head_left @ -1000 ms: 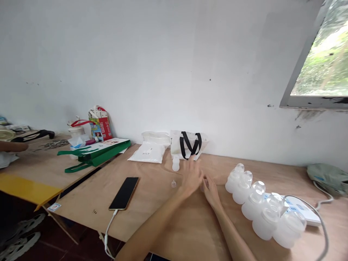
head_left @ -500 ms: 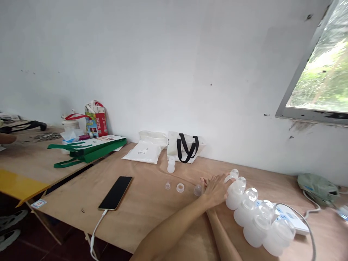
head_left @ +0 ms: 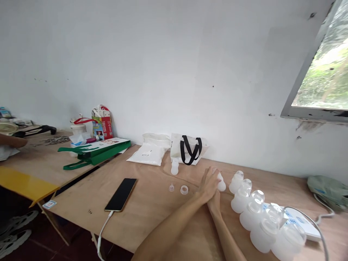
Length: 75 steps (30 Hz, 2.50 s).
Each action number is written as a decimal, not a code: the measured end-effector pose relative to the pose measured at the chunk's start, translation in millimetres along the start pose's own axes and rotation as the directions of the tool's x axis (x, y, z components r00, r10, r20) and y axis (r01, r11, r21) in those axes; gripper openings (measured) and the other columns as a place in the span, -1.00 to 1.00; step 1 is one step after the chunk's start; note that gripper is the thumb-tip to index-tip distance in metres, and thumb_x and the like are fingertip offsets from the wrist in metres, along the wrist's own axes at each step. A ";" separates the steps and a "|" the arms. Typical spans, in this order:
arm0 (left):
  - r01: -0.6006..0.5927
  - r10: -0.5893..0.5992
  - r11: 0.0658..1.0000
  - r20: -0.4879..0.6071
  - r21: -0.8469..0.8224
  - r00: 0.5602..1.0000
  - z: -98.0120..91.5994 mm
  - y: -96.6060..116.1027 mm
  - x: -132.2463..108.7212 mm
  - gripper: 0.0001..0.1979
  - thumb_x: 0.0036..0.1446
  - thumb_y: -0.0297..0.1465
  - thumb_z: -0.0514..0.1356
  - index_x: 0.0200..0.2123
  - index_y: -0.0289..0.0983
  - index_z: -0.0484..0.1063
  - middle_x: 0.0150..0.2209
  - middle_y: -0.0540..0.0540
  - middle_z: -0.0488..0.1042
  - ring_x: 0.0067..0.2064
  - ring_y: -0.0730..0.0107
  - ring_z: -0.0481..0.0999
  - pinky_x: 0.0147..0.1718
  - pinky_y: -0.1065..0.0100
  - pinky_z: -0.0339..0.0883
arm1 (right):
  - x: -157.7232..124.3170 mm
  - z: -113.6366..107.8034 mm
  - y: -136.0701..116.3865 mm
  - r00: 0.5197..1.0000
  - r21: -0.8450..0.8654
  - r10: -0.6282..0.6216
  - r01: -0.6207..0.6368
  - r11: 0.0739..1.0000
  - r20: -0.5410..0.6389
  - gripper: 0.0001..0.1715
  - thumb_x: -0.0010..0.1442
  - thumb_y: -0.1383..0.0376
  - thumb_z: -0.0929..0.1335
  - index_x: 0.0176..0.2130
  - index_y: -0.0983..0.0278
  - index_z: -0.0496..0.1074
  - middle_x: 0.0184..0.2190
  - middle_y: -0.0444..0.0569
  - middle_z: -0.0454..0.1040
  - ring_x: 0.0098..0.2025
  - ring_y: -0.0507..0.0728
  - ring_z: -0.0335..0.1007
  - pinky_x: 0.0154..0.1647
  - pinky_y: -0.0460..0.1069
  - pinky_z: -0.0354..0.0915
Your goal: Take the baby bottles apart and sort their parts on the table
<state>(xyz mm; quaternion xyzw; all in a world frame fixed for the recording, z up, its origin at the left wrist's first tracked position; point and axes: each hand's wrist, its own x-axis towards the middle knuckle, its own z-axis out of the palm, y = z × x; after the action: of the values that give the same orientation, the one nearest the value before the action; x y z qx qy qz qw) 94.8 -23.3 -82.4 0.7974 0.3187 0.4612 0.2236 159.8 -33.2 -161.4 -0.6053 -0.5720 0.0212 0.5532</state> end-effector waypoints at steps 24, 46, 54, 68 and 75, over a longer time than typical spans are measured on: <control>0.249 -0.197 0.823 0.155 -0.510 0.968 -108.4 -66.3 -54.2 -0.44 0.14 0.03 0.29 0.08 -0.19 0.52 -0.06 -0.16 0.60 -0.02 0.19 0.58 -0.05 0.30 0.47 | -5.3 -31.1 -41.0 0.901 -0.308 -0.293 0.392 0.867 0.321 -0.56 0.32 0.07 0.36 0.12 0.16 0.47 -0.11 0.02 0.65 -0.13 0.30 0.57 -0.07 0.12 0.34; 0.300 -0.282 0.887 0.104 -0.352 0.954 -95.4 -73.2 -61.7 -0.62 0.22 -0.02 0.20 -0.15 -0.22 0.43 -0.30 0.01 0.48 -0.34 0.41 0.45 -0.44 0.46 0.30 | -14.5 -13.6 -44.4 0.941 -0.349 -0.203 0.292 0.890 0.271 -0.64 0.33 0.07 0.30 0.00 0.12 0.54 -0.17 0.04 0.65 -0.19 0.29 0.58 -0.20 0.04 0.31; -0.030 0.032 0.999 0.214 -0.013 0.976 -103.3 -61.9 -79.5 -0.48 0.19 -0.01 0.24 0.11 -0.15 0.39 -0.27 0.00 0.52 -0.31 0.32 0.49 -0.22 0.33 0.32 | -7.1 -15.5 -32.3 0.998 -0.257 0.016 -0.032 0.966 -0.066 -0.31 0.32 -0.20 0.20 0.02 0.27 0.48 -0.16 0.19 0.63 -0.20 0.37 0.56 -0.25 0.10 0.32; -0.043 -0.101 0.955 0.455 0.295 0.885 -67.0 -61.6 -68.3 -0.60 0.37 -0.07 0.12 0.05 -0.24 0.41 -0.10 -0.15 0.60 -0.07 0.06 0.59 -0.08 0.21 0.35 | -4.9 -21.5 -41.4 0.970 -0.080 -0.021 0.002 0.997 -0.244 -0.20 0.21 -0.30 0.29 0.02 0.30 0.48 -0.09 0.17 0.61 -0.09 0.34 0.53 -0.07 0.13 0.35; 0.177 -0.195 0.977 0.161 0.121 0.967 -78.5 -59.3 -72.2 -0.54 0.50 -0.21 -0.23 0.32 -0.15 0.17 0.00 -0.14 0.56 -0.04 0.19 0.55 -0.03 0.22 0.37 | -10.4 -19.6 -40.9 0.995 -0.110 -0.063 0.055 0.992 -0.072 -0.23 0.24 -0.26 0.28 0.03 0.32 0.47 -0.14 0.21 0.62 -0.11 0.38 0.55 -0.14 0.16 0.39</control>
<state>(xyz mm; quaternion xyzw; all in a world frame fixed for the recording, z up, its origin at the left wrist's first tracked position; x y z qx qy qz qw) -18.8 -28.6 -126.5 0.8113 0.3957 0.3501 0.2502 141.7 -64.2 -131.7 -0.6173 -0.5687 -0.0491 0.5414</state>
